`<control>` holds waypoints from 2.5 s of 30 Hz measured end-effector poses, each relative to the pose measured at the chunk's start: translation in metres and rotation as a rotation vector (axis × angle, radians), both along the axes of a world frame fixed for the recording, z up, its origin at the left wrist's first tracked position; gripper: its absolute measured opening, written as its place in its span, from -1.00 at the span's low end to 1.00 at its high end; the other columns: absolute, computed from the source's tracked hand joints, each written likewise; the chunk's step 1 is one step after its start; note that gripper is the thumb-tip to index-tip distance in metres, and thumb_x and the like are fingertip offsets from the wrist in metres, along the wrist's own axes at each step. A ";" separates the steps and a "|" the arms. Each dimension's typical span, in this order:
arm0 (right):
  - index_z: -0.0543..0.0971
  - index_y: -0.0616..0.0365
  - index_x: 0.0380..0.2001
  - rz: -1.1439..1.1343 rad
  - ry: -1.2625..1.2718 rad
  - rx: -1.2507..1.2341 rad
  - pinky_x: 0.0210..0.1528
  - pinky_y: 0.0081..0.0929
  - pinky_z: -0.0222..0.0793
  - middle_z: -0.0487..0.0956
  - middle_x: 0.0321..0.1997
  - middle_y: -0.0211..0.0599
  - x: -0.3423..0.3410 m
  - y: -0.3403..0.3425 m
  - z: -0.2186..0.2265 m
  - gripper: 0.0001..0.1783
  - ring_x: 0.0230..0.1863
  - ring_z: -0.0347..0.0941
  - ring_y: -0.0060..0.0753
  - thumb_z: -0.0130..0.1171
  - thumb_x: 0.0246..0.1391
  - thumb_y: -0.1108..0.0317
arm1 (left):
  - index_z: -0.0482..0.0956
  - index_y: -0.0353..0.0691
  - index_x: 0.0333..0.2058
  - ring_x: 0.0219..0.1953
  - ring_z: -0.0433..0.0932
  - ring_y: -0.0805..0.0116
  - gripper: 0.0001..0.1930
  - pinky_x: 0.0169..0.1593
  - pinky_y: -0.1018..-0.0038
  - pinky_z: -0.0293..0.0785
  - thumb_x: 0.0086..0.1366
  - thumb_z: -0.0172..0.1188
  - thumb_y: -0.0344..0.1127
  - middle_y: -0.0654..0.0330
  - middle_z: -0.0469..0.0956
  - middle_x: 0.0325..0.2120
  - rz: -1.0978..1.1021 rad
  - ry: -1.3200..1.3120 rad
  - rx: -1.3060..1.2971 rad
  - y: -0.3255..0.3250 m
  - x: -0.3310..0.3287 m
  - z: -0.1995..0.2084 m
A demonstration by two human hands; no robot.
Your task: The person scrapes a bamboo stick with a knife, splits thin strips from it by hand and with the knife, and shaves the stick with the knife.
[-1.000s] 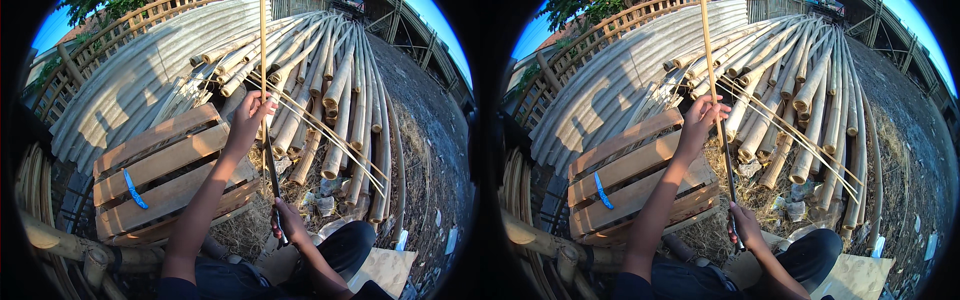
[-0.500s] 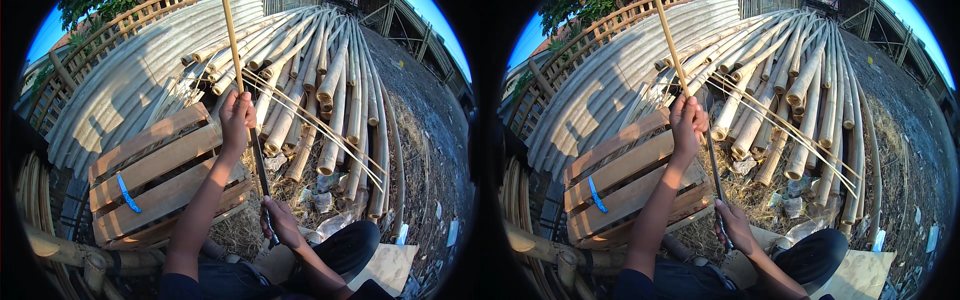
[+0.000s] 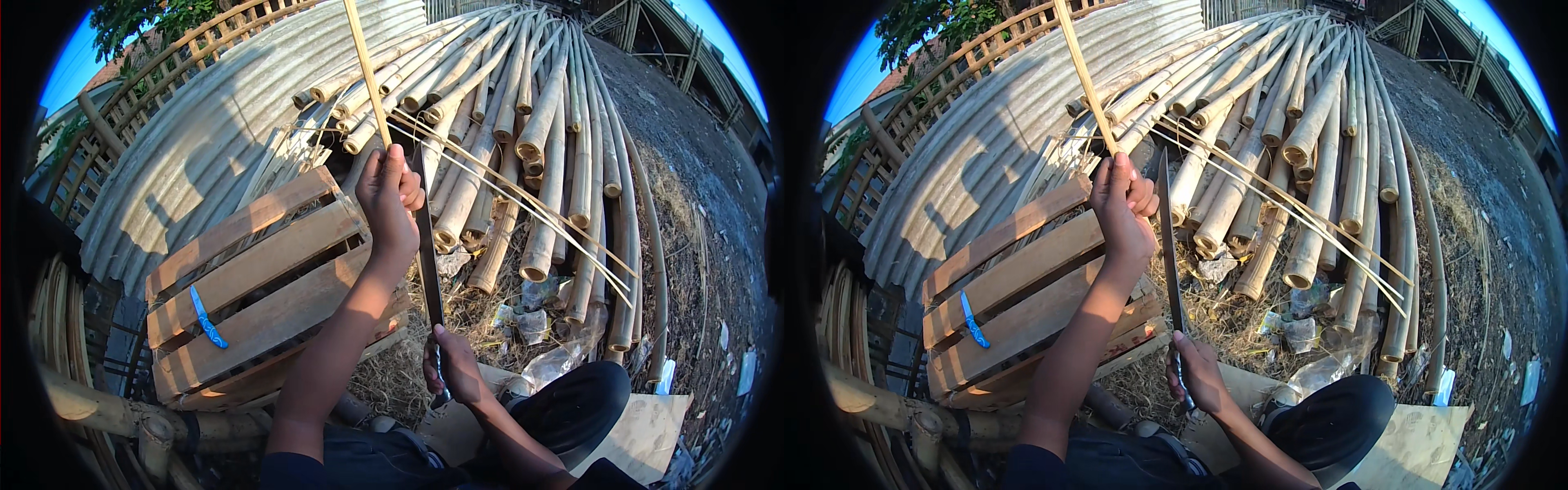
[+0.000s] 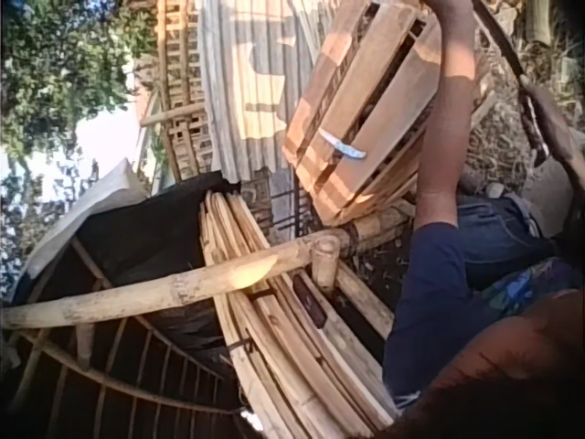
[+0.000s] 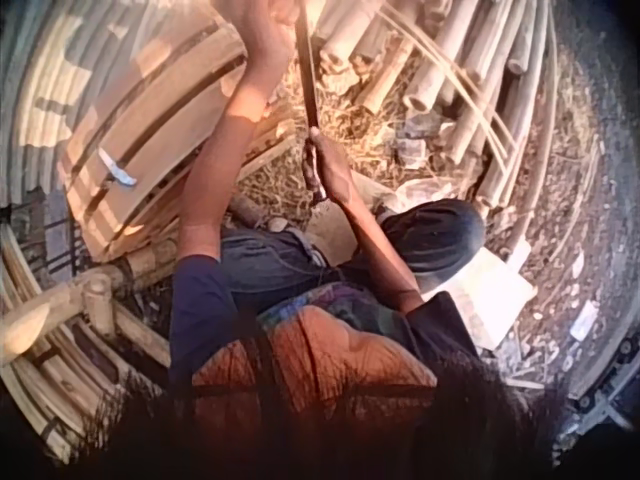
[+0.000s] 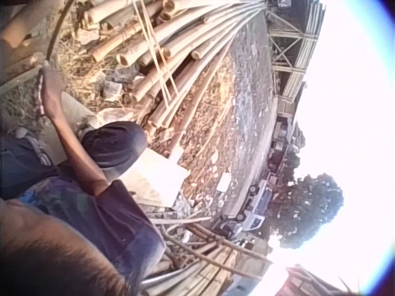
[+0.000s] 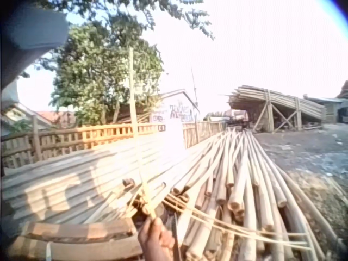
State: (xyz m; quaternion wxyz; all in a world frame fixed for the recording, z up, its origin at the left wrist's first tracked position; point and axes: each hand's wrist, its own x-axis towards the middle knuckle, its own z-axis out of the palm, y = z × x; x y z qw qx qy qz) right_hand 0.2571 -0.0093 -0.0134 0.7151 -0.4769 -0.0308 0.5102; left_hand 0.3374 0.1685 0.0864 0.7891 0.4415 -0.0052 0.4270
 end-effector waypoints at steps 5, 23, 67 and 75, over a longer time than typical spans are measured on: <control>0.32 0.19 -0.57 0.019 0.145 -0.018 -0.85 -0.54 0.04 0.25 -0.82 -0.35 0.005 0.000 -0.031 -0.48 -0.89 0.12 -0.51 -0.10 0.19 -0.08 | 0.26 -0.11 -0.56 -0.75 -0.12 0.68 -0.69 -0.67 0.62 -0.21 0.36 -0.01 -0.16 0.47 -0.03 -0.80 -0.095 -0.011 0.081 -0.003 -0.003 0.001; 0.30 0.16 -0.59 0.001 0.192 -0.164 -0.80 -0.52 0.02 0.23 -0.79 -0.36 0.009 -0.006 -0.061 -0.51 -0.85 0.10 -0.50 -0.09 0.18 -0.05 | 0.16 -0.10 -0.54 -0.57 0.18 0.50 -0.64 -0.37 0.51 0.22 0.39 -0.11 -0.05 0.31 0.17 -0.69 -0.390 0.032 0.260 0.010 0.002 0.004; 0.33 0.21 -0.51 0.003 0.118 0.213 -0.81 -0.56 0.06 0.25 -0.81 -0.35 0.026 -0.014 0.078 -0.40 -0.87 0.10 -0.52 -0.23 0.23 -0.17 | 0.43 -0.36 -0.52 -0.45 0.48 0.61 -0.85 -0.31 0.66 0.35 0.09 0.25 -0.47 0.21 0.55 -0.54 0.265 0.460 0.962 -0.011 -0.033 0.059; 0.34 0.15 -0.50 -0.048 0.228 0.151 -0.81 -0.61 -0.04 0.19 -0.81 -0.40 0.007 -0.002 0.060 -0.38 -0.87 0.02 -0.57 -0.25 0.19 -0.26 | 0.42 -0.35 -0.52 -0.49 0.46 0.62 -0.86 -0.33 0.65 0.36 0.11 0.22 -0.50 0.25 0.50 -0.60 0.288 0.483 0.944 -0.011 -0.037 0.057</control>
